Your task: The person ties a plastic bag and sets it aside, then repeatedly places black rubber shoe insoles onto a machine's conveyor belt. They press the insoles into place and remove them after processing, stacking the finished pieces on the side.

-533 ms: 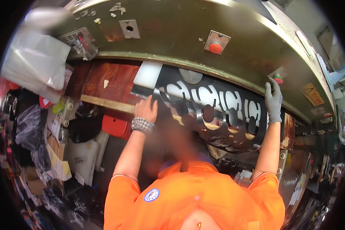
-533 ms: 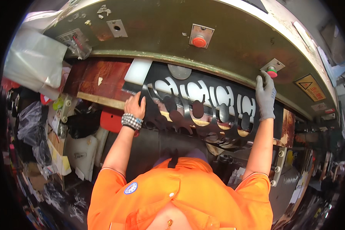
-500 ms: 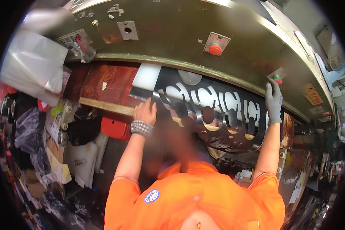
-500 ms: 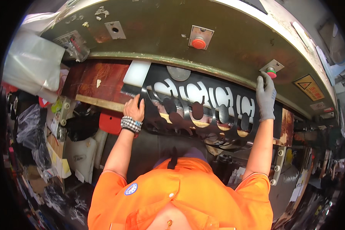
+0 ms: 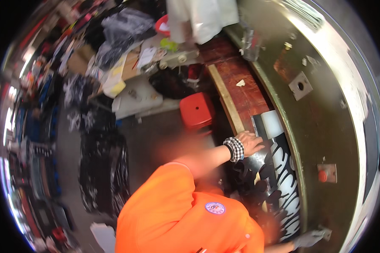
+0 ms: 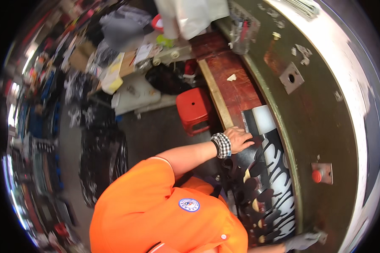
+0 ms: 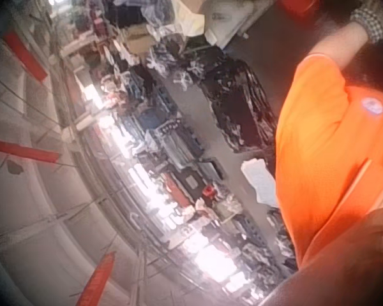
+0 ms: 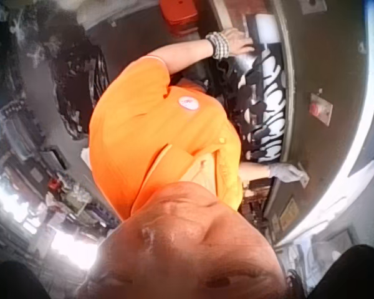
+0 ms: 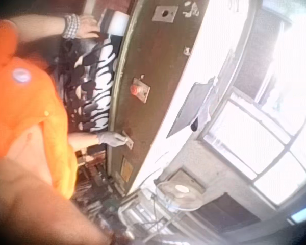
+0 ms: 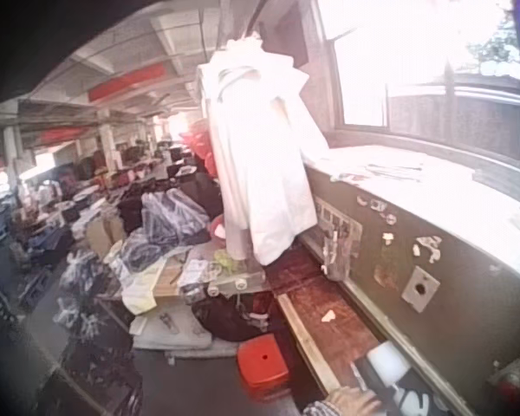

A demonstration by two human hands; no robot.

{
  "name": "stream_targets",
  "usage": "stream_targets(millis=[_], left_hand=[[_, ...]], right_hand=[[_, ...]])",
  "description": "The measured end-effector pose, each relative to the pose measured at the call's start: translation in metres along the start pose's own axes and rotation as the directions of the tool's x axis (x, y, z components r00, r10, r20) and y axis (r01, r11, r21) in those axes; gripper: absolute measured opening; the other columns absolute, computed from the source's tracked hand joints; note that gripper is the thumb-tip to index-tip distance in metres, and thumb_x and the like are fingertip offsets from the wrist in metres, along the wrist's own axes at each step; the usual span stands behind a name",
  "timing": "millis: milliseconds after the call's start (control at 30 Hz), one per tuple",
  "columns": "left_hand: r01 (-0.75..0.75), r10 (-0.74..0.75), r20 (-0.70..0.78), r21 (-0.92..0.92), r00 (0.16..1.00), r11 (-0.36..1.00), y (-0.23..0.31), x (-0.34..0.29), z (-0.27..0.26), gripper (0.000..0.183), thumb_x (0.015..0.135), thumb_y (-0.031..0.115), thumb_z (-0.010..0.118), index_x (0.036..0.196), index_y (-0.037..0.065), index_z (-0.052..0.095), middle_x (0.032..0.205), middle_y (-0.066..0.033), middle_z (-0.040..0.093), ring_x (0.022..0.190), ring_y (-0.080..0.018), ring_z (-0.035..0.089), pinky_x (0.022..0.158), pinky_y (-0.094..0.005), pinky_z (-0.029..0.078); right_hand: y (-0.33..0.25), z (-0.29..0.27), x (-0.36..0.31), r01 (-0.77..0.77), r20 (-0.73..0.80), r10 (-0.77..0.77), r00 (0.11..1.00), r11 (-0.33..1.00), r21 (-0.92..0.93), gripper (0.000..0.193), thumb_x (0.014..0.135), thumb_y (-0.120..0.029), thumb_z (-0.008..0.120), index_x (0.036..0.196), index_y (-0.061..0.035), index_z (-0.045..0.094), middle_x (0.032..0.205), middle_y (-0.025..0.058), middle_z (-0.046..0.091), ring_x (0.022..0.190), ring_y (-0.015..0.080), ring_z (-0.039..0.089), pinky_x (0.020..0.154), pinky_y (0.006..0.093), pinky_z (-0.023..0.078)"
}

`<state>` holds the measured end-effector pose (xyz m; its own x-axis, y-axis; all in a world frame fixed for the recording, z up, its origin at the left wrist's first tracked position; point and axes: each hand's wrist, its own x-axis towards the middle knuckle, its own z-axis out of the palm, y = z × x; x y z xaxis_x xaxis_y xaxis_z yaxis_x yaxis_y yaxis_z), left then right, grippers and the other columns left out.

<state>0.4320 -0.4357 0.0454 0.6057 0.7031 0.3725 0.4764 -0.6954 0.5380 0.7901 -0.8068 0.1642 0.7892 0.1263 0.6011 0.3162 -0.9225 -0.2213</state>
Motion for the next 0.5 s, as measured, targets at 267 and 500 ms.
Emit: stream_targets(millis=[267,500], left_hand=[[-0.058,0.058,-0.092,0.005,0.994,0.998,0.001,-0.005,0.0,0.027,0.091,0.036,0.066,0.087,0.009,0.069,0.076,-0.0111,0.066,0.077,-0.031,0.065,0.076,-0.0429,0.051],[-0.061,0.058,-0.024,-0.146,0.998,0.987,-0.013,-0.012,-0.003,0.026,0.094,0.024,0.06,0.08,0.003,0.063,0.08,-0.0212,0.064,0.078,-0.043,0.061,0.07,-0.0518,0.047]], right_hand=[[0.06,-0.01,-0.071,0.09,0.098,-0.09,0.991,0.996,0.004,0.04,0.098,-0.031,0.062,0.113,0.0049,0.069,0.113,0.025,0.068,0.097,0.0367,0.066,0.085,0.0417,0.052],[0.134,-0.014,-0.158,-0.466,0.289,0.387,0.876,0.836,0.291,0.052,0.092,-0.034,0.068,0.122,0.0083,0.061,0.111,0.0203,0.069,0.101,0.028,0.064,0.09,0.0376,0.049]])
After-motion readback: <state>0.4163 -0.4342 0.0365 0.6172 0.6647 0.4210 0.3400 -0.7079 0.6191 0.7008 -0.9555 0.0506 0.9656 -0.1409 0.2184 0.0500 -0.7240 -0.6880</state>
